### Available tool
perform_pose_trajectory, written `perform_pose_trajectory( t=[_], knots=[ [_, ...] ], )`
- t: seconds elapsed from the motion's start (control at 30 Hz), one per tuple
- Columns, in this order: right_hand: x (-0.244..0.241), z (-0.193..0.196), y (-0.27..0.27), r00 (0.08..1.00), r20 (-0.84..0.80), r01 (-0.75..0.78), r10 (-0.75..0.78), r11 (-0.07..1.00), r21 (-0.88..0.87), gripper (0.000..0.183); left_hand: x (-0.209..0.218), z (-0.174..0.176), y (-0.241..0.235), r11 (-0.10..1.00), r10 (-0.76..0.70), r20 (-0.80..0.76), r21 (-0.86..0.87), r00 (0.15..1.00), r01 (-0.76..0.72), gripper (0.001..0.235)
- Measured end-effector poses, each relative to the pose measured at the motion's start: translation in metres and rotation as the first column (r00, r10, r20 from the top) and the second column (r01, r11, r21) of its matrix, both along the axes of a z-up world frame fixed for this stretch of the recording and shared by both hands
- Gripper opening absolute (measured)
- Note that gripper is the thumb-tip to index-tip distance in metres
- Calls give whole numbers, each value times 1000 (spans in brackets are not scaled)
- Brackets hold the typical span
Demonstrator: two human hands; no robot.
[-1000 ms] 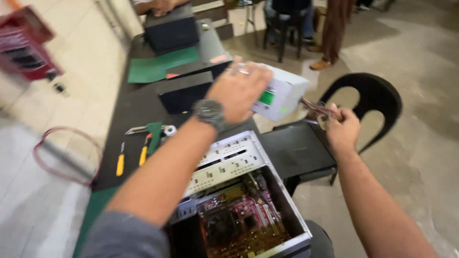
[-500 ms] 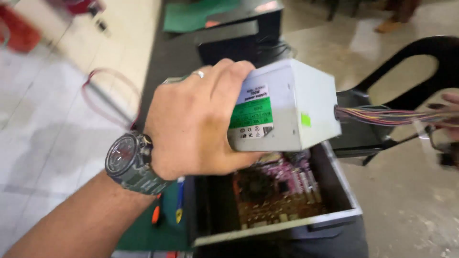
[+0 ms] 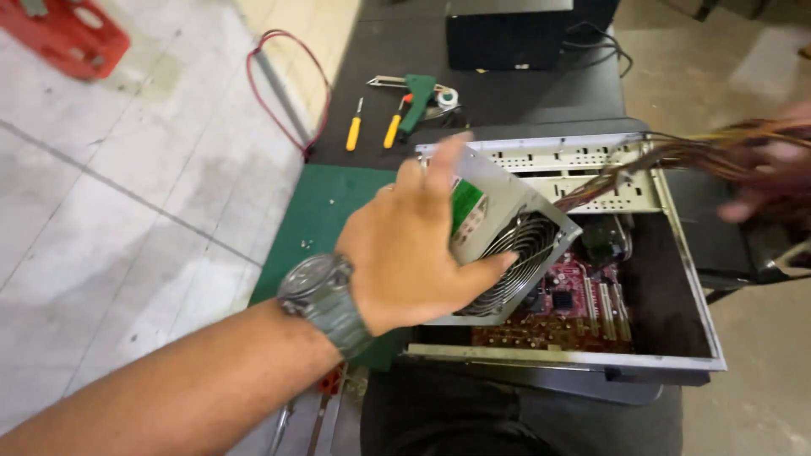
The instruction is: The person installs a graphics card into a desktop computer case, secures it with a screwdriver, then installs a power supply unit and connects its cables to the motherboard. The work is performed on a workbench with tools visible.
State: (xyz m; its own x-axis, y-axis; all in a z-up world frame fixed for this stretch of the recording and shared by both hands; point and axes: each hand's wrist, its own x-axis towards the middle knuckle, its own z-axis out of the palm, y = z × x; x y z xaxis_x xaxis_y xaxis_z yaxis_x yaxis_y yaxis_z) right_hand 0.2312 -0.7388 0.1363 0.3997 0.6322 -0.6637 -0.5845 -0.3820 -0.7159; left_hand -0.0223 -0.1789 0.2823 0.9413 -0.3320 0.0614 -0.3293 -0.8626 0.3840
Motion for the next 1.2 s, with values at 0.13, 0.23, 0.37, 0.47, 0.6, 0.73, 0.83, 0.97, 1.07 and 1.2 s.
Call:
perform_pose_trajectory(
  t=[0.13, 0.23, 0.37, 0.47, 0.6, 0.73, 0.83, 0.97, 1.07, 1.2],
  knots=[
    [-203, 106, 228, 249, 963, 437, -101, 899, -19, 26, -7, 4, -12, 963, -9, 31, 270, 999, 0, 95],
    [-215, 108, 262, 324, 892, 443, -316, 884, 152, 24, -9, -18, -10, 933, -16, 243, 352, 970, -73, 95],
    [-227, 123, 286, 332, 918, 500, -218, 865, 25, 21, -14, -23, -8, 940, 37, 156, 331, 987, -88, 91],
    [-228, 128, 296, 435, 848, 557, -304, 830, 12, 23, -14, -25, -12, 924, 72, 205, 354, 976, -143, 94],
    [-225, 141, 302, 514, 845, 531, -145, 828, -181, 26, -13, 13, -28, 909, 208, -166, 396, 964, -128, 89],
    [-221, 150, 313, 668, 740, 457, -79, 828, -324, 38, -1, 17, -37, 896, 277, -353, 431, 894, -108, 88],
    [-210, 132, 309, 666, 746, 414, 21, 821, -393, 29, 5, 0, -43, 887, 284, -328, 448, 901, -116, 92],
    [-214, 126, 311, 644, 759, 405, 98, 798, -447, 43, 4, -20, -46, 882, 234, -244, 460, 941, -99, 96],
    [-219, 123, 316, 691, 720, 358, 73, 830, -428, 37, 2, -18, -54, 872, 287, -233, 464, 929, -153, 85],
    [-215, 101, 318, 680, 731, 334, 50, 867, -370, 23, 4, -21, -62, 841, 410, -356, 504, 840, -197, 89]
  ],
)
